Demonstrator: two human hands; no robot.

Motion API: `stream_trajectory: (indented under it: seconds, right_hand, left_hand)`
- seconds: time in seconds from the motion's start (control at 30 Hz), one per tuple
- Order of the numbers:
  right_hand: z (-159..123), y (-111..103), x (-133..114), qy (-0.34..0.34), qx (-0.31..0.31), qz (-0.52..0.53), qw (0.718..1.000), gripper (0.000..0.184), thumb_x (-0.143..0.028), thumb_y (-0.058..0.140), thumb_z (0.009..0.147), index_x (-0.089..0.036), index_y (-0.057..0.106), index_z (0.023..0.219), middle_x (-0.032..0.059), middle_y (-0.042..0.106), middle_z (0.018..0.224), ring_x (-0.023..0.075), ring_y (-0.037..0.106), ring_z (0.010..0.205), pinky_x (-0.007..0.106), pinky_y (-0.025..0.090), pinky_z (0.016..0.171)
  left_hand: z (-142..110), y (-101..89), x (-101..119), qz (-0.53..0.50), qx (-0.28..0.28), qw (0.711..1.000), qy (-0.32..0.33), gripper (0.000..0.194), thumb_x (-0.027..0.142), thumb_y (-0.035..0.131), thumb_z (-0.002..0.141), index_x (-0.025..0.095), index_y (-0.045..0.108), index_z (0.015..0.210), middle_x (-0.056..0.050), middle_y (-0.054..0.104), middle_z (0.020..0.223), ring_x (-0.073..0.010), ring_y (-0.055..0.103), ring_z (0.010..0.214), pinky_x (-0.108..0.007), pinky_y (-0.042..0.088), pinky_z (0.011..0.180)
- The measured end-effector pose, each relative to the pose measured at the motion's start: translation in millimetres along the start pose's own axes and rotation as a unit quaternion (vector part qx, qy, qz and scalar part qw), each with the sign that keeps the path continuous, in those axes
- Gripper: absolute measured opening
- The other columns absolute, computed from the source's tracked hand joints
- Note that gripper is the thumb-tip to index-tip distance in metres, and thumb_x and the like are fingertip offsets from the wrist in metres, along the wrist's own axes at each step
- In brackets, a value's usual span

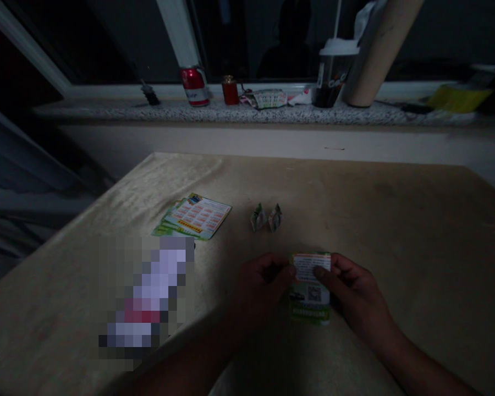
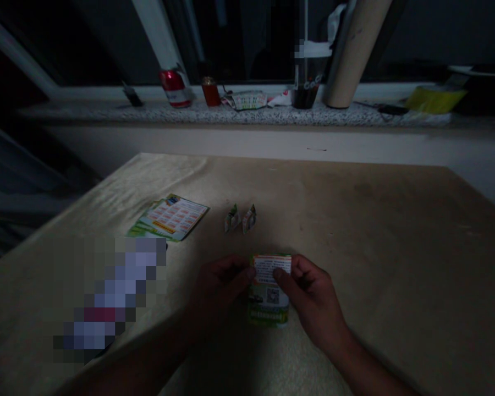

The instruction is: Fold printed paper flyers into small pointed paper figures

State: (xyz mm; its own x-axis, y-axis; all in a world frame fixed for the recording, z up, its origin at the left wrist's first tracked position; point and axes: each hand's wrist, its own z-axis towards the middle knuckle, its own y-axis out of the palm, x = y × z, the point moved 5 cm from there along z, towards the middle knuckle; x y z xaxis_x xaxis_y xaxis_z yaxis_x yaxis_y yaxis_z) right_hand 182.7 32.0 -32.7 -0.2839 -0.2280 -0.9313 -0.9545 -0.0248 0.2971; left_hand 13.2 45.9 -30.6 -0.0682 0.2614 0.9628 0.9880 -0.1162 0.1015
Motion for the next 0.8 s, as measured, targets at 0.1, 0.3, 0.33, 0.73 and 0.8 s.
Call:
stream_trajectory:
  seconds: [0.1, 0.3, 0.33, 0.73, 0.8]
  right_hand:
    - [-0.6, 0.2, -0.5, 0.000, -0.003, 0.000, 1.000, 0.021, -0.038, 0.081, 0.083, -0.019, 0.073, 0.086, 0.0021, 0.077, 0.077, 0.0145, 0.068, 0.066, 0.025, 0.054, 0.066]
    - [0.4, 0.4, 1.5, -0.004, -0.005, 0.008, 1.000, 0.020, -0.036, 0.081, 0.083, -0.019, 0.073, 0.086, 0.0022, 0.076, 0.078, 0.0145, 0.069, 0.068, 0.025, 0.054, 0.067]
    - [0.7, 0.4, 1.4, -0.004, -0.005, 0.006, 1.000, 0.019, -0.036, 0.081, 0.083, -0.019, 0.073, 0.086, 0.0021, 0.076, 0.078, 0.0147, 0.069, 0.069, 0.025, 0.054, 0.067]
    - [-0.6, -2.4, 4.6, 0.004, -0.008, 0.032, 0.999, 0.023, -0.043, 0.071, 0.092, -0.020, 0.075, 0.089, 0.0033, 0.076, 0.080, 0.0160, 0.068, 0.069, 0.026, 0.053, 0.065]
    - [0.2, -3.7, 6.0, 0.003, -0.001, 0.032, 0.999, 0.025, -0.044, 0.070, 0.092, -0.020, 0.075, 0.088, 0.0036, 0.076, 0.079, 0.0164, 0.067, 0.068, 0.027, 0.052, 0.064]
  left_hand:
    - [0.1, 0.3, 0.7, 0.002, -0.003, 1.000, 0.001, 0.018, 0.031, 0.075, 0.078, 0.014, 0.073, 0.081, -0.004, 0.073, 0.075, -0.0148, 0.065, 0.066, -0.024, 0.052, 0.063]
    - [1.1, 0.5, 4.7, 0.022, -0.005, 1.000, 0.013, 0.015, 0.029, 0.073, 0.079, 0.014, 0.072, 0.079, -0.003, 0.072, 0.074, -0.0141, 0.064, 0.065, -0.024, 0.051, 0.062]
    - [1.1, 0.6, 4.9, 0.021, -0.008, 1.000, 0.015, 0.015, 0.029, 0.072, 0.079, 0.014, 0.072, 0.079, -0.003, 0.073, 0.074, -0.0143, 0.064, 0.066, -0.024, 0.051, 0.063]
    - [0.2, -0.3, 4.6, 0.013, -0.009, 1.000, 0.011, 0.016, 0.030, 0.073, 0.079, 0.014, 0.072, 0.081, -0.004, 0.074, 0.075, -0.0153, 0.066, 0.067, -0.025, 0.052, 0.064]
    - [0.1, -0.2, 4.1, 0.006, -0.009, 1.000, 0.009, 0.018, 0.031, 0.074, 0.078, 0.014, 0.072, 0.081, -0.004, 0.074, 0.075, -0.0158, 0.066, 0.067, -0.025, 0.052, 0.063]
